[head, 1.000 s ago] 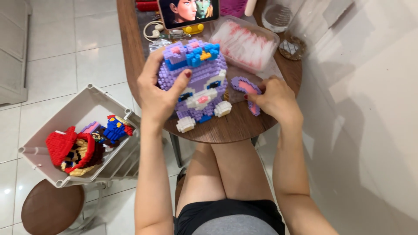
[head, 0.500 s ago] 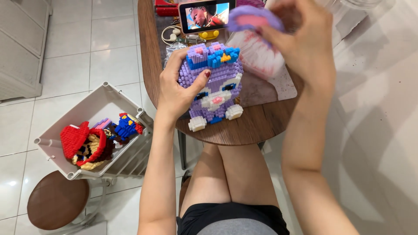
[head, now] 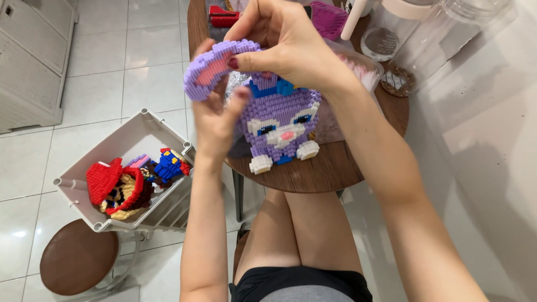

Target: The person is assembling and inspecting various block-based toy figures, including a purple bunny and a Mario head.

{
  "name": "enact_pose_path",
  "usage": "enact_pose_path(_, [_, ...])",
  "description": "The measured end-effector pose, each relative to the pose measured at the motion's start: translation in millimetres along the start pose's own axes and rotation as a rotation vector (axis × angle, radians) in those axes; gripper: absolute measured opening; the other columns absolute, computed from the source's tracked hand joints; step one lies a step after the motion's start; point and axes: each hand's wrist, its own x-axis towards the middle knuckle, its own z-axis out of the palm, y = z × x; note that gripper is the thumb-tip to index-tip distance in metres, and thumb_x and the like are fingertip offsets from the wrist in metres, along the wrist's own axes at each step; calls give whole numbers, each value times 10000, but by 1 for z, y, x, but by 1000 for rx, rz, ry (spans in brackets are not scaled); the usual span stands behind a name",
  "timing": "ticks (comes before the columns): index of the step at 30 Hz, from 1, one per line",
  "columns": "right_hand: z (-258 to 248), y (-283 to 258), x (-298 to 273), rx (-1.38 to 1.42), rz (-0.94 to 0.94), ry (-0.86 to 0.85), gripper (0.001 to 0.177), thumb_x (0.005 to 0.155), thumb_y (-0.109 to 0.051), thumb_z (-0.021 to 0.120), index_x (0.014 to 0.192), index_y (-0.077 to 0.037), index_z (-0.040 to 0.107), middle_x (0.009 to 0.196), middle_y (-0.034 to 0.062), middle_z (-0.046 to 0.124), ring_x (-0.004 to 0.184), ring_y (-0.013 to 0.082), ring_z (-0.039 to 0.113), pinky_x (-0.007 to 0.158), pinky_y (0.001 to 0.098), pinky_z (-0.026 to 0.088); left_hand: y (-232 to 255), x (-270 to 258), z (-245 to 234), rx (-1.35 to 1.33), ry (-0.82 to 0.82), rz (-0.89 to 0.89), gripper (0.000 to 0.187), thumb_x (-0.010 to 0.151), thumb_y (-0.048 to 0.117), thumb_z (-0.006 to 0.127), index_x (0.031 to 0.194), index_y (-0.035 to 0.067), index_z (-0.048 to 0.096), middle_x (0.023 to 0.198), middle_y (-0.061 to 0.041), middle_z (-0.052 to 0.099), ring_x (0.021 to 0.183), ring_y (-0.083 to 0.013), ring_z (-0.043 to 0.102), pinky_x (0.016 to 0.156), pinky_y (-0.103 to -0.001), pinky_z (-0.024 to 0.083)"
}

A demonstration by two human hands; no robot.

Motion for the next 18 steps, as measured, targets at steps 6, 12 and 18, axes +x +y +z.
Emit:
enact_pose_path(6, [-10,-19,-4,-74,28,-101,264,1015,56,784,1207,14,606,1204,97,715,1176,160,739,1059,304,637,14,4,-5,-228,196,-236,456,1099,287,710,1452,27,584,1320,-73,653,1189,-133,629,1088,-283,499])
enact_pose_path(12, [-25,-37,-22,-157,125,-73,341,1017,-31,768,1345,-5,677,1224,86,730,1142,121,703,1009,285,602,13,13,-12,-248,155,-218,337,1107,215,708,1358,7,621,1195,-60,702,1092,-118,685,1025,-281,598])
enact_pose_path(18, [-23,-26,-29,-96,80,-30,307,1003,23,765,1296,20,675,1171,88,750,1072,145,746,991,314,640,31,24,-24,-138,117,-164,243,1131,116,759,1307,-1,639,1175,-38,690,1023,-85,651,954,-235,564])
